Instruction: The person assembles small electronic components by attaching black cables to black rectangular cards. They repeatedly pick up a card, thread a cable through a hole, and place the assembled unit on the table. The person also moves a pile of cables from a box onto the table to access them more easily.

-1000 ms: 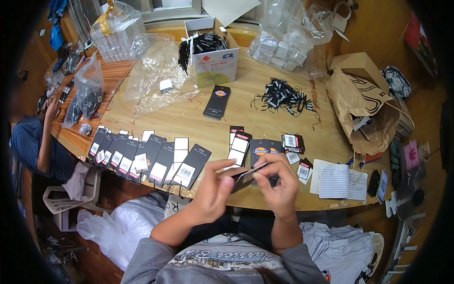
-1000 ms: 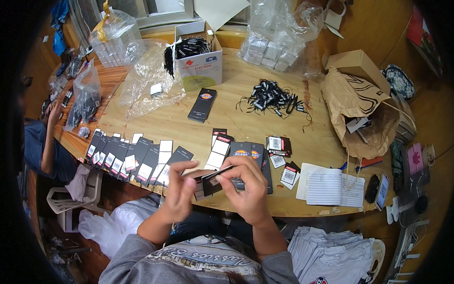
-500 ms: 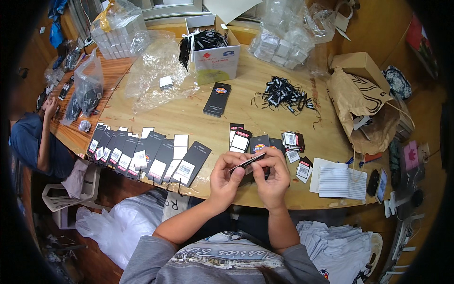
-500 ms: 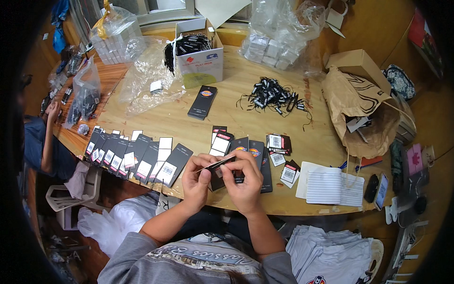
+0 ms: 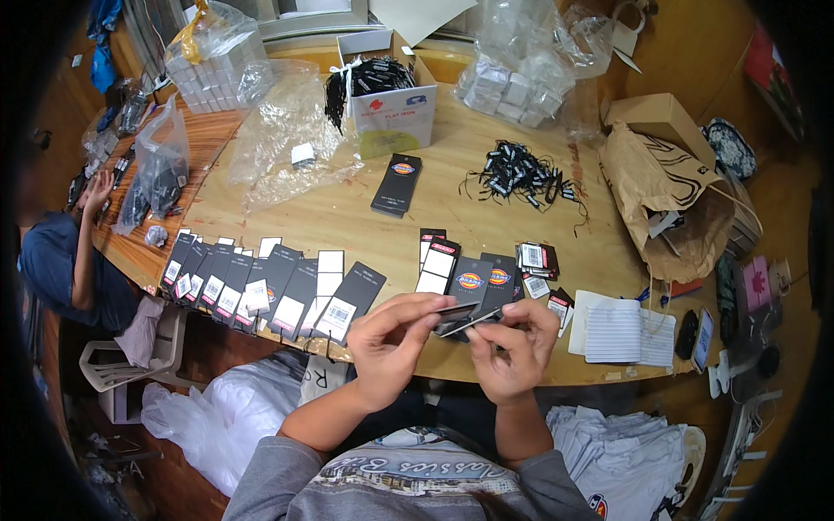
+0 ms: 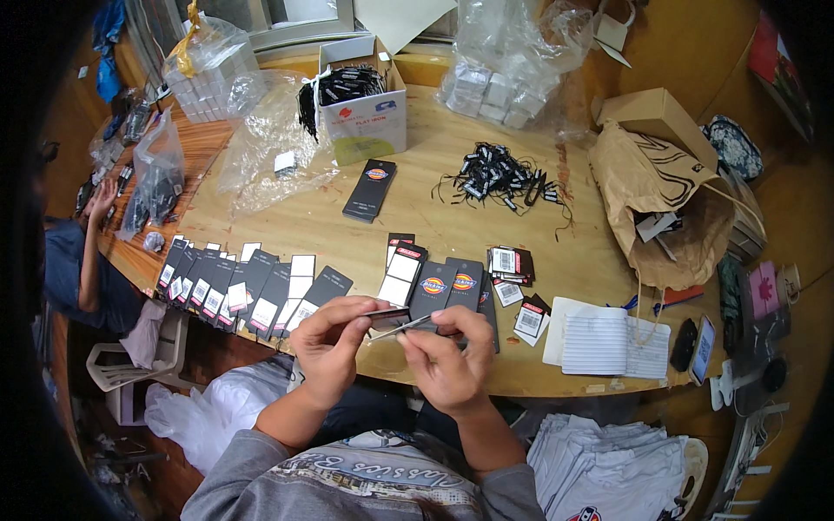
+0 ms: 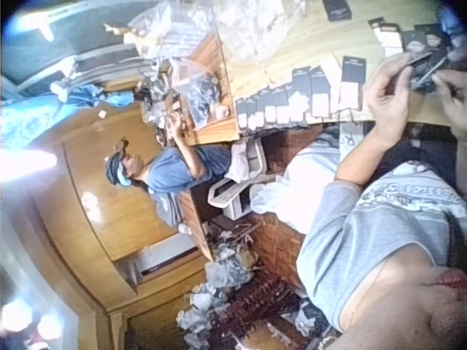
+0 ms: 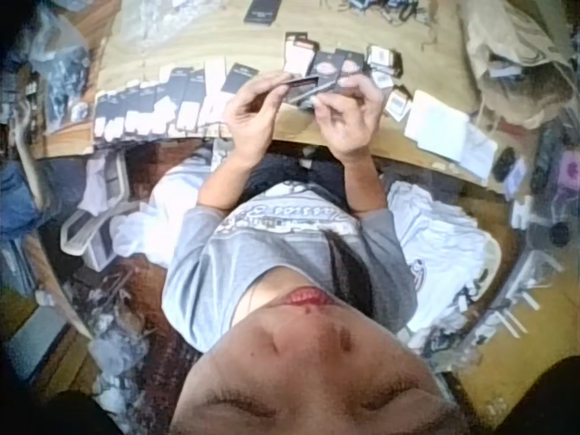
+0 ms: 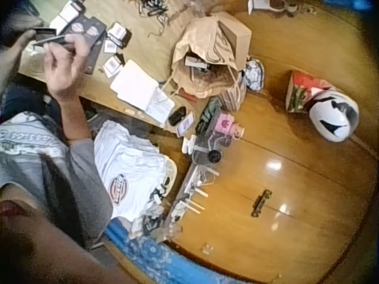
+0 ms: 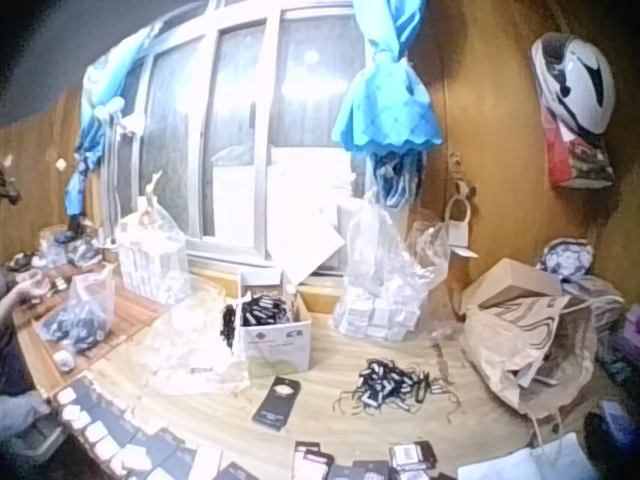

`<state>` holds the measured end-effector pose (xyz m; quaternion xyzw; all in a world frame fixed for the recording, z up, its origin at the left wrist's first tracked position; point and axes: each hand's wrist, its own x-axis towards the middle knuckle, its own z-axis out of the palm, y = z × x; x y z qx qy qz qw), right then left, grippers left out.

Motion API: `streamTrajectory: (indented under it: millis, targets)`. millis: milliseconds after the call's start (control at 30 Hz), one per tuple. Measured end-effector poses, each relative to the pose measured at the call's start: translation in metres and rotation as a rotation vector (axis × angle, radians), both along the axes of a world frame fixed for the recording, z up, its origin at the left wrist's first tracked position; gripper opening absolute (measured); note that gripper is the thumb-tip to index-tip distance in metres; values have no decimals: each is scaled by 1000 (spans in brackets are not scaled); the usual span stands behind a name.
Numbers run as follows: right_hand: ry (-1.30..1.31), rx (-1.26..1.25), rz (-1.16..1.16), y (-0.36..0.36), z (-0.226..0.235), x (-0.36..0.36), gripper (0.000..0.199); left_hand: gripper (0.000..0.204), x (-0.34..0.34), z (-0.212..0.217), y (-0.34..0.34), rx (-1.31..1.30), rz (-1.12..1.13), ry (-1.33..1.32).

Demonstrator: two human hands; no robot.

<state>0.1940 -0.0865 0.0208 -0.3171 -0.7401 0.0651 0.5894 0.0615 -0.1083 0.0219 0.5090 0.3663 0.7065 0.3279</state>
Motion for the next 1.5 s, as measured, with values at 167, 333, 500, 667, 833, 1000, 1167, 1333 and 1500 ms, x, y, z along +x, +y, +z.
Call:
streamTrajectory:
  millis: [167,333,500,667,833,1000,1167,1333,1500]
  targets:
    - [-45,36,-32,-1,10,-3,23,17,-2,11,-4,0,-63,112]
    - [-48,19,43,-2,10,-3,17,17,-5,14,-5,7,-83,182]
    - [-53,-3,43,-2,9,-5,17,17,-5,13,-4,-4,-83,187]
    - [-4,-49,42,-5,9,-6,15,17,-5,13,-5,30,-59,236]
    - [41,-53,15,-7,11,-9,22,19,-3,12,-7,107,-6,313]
    - [34,-116,99,-5,10,-6,13,20,-11,12,1,185,-106,373]
    - [21,-112,171,1,13,-5,15,16,-18,11,4,13,-284,205]
    - [25,-122,187,-1,14,-4,15,7,-13,10,4,-93,-440,-90]
    - [-68,-230,243,-1,22,-1,12,4,-13,14,1,-22,-245,131]
